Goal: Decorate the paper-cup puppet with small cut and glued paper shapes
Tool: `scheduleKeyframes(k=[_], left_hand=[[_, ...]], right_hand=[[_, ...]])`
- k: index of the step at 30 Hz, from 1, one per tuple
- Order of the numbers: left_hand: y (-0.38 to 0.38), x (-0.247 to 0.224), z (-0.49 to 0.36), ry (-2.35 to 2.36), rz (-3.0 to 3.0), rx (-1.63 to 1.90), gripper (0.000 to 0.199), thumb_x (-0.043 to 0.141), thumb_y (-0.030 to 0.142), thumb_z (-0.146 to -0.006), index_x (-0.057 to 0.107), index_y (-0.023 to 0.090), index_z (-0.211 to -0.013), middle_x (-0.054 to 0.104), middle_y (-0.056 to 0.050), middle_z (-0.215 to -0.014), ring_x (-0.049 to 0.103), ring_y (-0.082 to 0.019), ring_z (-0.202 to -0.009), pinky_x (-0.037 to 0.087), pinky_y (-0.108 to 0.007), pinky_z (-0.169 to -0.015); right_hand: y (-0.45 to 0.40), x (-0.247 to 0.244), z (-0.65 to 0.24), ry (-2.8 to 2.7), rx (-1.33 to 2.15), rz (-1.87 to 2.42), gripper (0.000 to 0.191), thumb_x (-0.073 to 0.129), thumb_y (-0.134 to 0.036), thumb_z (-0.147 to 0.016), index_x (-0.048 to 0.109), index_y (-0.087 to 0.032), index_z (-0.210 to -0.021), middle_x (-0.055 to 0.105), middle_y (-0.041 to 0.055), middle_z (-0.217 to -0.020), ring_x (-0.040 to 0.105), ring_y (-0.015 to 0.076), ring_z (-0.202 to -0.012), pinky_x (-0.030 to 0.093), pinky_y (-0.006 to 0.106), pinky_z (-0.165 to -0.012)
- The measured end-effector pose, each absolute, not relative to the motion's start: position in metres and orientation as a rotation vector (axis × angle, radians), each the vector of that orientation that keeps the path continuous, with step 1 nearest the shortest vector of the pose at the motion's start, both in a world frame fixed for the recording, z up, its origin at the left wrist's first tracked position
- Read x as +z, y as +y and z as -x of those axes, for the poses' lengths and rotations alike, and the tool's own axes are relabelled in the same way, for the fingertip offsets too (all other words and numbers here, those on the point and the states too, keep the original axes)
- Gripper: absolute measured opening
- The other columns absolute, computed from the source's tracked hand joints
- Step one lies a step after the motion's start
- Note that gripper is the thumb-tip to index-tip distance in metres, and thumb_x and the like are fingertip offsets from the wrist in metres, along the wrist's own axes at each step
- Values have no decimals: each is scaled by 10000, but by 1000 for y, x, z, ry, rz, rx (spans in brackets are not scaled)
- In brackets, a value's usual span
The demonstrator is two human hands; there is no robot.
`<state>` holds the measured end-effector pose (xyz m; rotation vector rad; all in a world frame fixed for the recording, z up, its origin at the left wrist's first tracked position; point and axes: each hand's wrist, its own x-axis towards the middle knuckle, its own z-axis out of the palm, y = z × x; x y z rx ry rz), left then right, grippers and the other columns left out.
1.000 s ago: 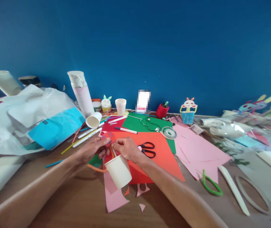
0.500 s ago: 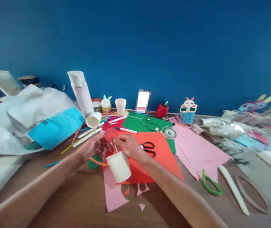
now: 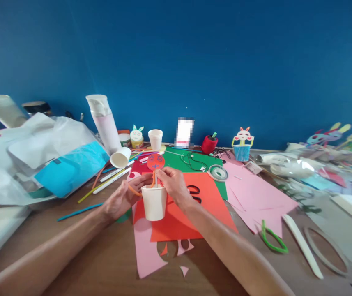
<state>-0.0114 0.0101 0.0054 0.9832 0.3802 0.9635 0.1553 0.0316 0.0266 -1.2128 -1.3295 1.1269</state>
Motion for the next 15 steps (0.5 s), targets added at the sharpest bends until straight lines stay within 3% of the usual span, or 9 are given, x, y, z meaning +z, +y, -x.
scheduleKeyframes(k=[7,15], left_hand=[[3,4,1,470,-1052,974,536,574,271,-715,418,184,-1220,488,-122,-1206,453,-285,-1074,368,-373,-854],[-1,5,-5,570,-1001,1059,505,563,249,-728,427,223,-1213,521,-96,-1170,497,-249,-1019,391,-338,-813]], right_hand=[[27,31,-152,-1329,1162,1155,275,559,-395,-684,495,-159,-559,423,-49,-537,353,71,-495,288,193,-474],[26,28,-148,-1398,1181,1129,246,535,-362,-710,489,-165,-569,404,-53,-524,352,73,-495,287,195,-482]])
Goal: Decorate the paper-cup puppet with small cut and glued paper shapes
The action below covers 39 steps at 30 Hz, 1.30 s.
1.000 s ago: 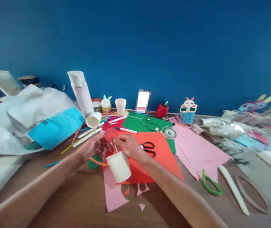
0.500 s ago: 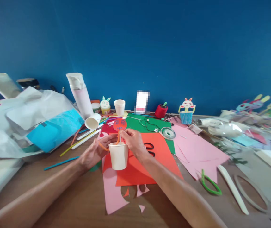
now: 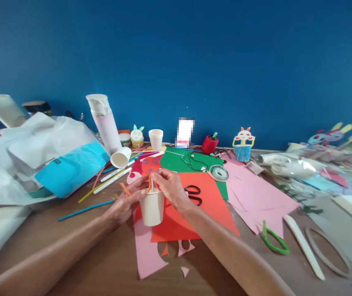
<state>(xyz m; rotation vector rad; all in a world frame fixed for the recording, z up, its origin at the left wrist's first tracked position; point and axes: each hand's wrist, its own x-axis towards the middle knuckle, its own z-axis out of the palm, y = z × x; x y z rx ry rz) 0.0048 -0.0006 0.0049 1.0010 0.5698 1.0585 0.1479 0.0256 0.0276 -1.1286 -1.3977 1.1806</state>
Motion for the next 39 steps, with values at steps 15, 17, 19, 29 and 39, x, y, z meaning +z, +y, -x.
scheduleKeyframes(k=[15,17,19,29,39], left_hand=[[3,-3,-1,668,-907,1021,514,590,219,-706,431,219,-1195,612,-76,-993,581,-208,-835,420,-324,-732],[3,-3,0,672,-914,1016,513,586,222,-709,428,210,-1197,610,-81,-994,579,-214,-846,420,-326,-736],[3,-2,0,680,-914,1011,513,585,223,-711,426,204,-1198,606,-83,-1003,573,-216,-866,416,-328,-751],[4,-3,2,677,-903,1007,520,598,226,-699,437,205,-1192,607,-83,-995,577,-213,-846,419,-316,-728],[3,0,2,645,-937,990,595,603,236,-690,390,221,-1245,620,-85,-957,586,-197,-787,411,-307,-699]], right_hand=[[31,23,-156,-1537,1235,1180,249,530,-389,-712,545,-159,-620,466,-38,-559,380,78,-507,294,214,-515],[31,23,-155,-1509,1256,1170,250,536,-389,-705,537,-158,-608,474,-35,-569,390,79,-515,300,215,-519],[32,22,-155,-1481,1277,1158,257,544,-389,-695,524,-156,-588,485,-31,-576,404,81,-523,307,216,-521],[29,29,-151,-1380,1335,1137,190,563,-328,-669,500,-159,-610,475,-44,-548,418,76,-510,317,212,-510],[31,24,-154,-1417,1289,1141,217,556,-351,-682,519,-152,-605,442,-46,-546,380,72,-503,291,214,-496]])
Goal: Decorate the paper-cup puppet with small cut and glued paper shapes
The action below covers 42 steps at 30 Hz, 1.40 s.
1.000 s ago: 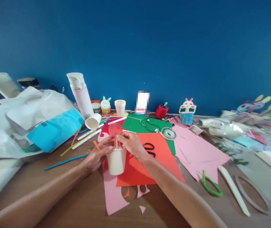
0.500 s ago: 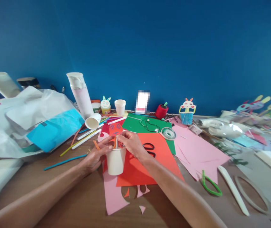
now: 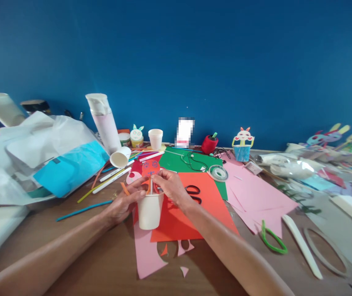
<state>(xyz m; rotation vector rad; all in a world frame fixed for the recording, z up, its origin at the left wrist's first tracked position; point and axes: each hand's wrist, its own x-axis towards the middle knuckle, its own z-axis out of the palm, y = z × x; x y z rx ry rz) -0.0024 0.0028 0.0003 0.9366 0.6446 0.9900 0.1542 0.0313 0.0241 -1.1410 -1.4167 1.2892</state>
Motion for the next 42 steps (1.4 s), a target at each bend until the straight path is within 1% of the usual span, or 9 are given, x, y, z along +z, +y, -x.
scheduleKeyframes(k=[5,8,12,16,19,22,24,33,42], left_hand=[[3,-3,5,606,-886,988,536,574,255,-708,425,212,-1220,619,-77,-935,580,-194,-784,405,-307,-711],[4,1,6,504,-819,995,494,506,395,-740,467,179,-1183,604,-100,-974,570,-213,-832,407,-308,-723],[8,12,13,388,-701,917,661,320,601,-742,492,111,-1150,616,-139,-923,579,-233,-814,412,-307,-686],[18,15,22,390,-617,826,720,288,661,-706,551,93,-1062,632,-152,-848,587,-245,-755,423,-324,-625],[22,11,22,468,-638,801,588,377,595,-722,600,102,-953,640,-130,-770,591,-225,-687,424,-309,-577],[20,9,15,604,-736,911,288,563,382,-710,619,132,-840,632,-65,-675,573,-151,-582,404,-242,-527],[18,8,10,668,-785,965,195,647,268,-654,619,131,-791,622,-38,-630,559,-125,-545,402,-227,-526],[17,5,-1,766,-722,1106,278,724,210,-548,642,115,-797,659,-43,-694,593,-144,-603,451,-272,-617],[16,2,-1,863,-825,1154,198,705,261,-569,630,122,-687,567,16,-525,469,-70,-436,367,-220,-488]], right_hand=[[31,23,-154,-1383,1351,1109,212,558,-333,-686,509,-152,-588,453,-45,-543,399,68,-501,310,212,-505],[31,23,-155,-1327,1397,1086,206,570,-337,-681,518,-153,-606,471,-46,-555,409,66,-497,317,207,-495],[32,22,-156,-1279,1489,1036,215,591,-361,-669,540,-153,-649,490,-43,-575,427,69,-495,333,208,-488],[31,23,-156,-1211,1602,1022,242,620,-385,-639,535,-159,-662,479,-51,-556,423,67,-476,335,214,-493],[28,23,-153,-1224,1619,1004,231,629,-370,-635,538,-159,-660,497,-47,-567,428,68,-490,334,220,-520],[25,23,-149,-1275,1595,995,224,624,-357,-644,526,-157,-620,479,-53,-526,395,64,-470,307,215,-506],[23,23,-146,-1311,1570,1009,236,618,-359,-649,510,-156,-594,455,-58,-488,369,64,-451,285,215,-487],[19,26,-141,-1364,1460,1071,254,598,-367,-661,487,-156,-572,436,-56,-497,366,68,-474,280,211,-483],[17,27,-137,-1306,1467,1107,256,619,-360,-609,471,-161,-546,433,-66,-485,365,62,-459,275,210,-475]])
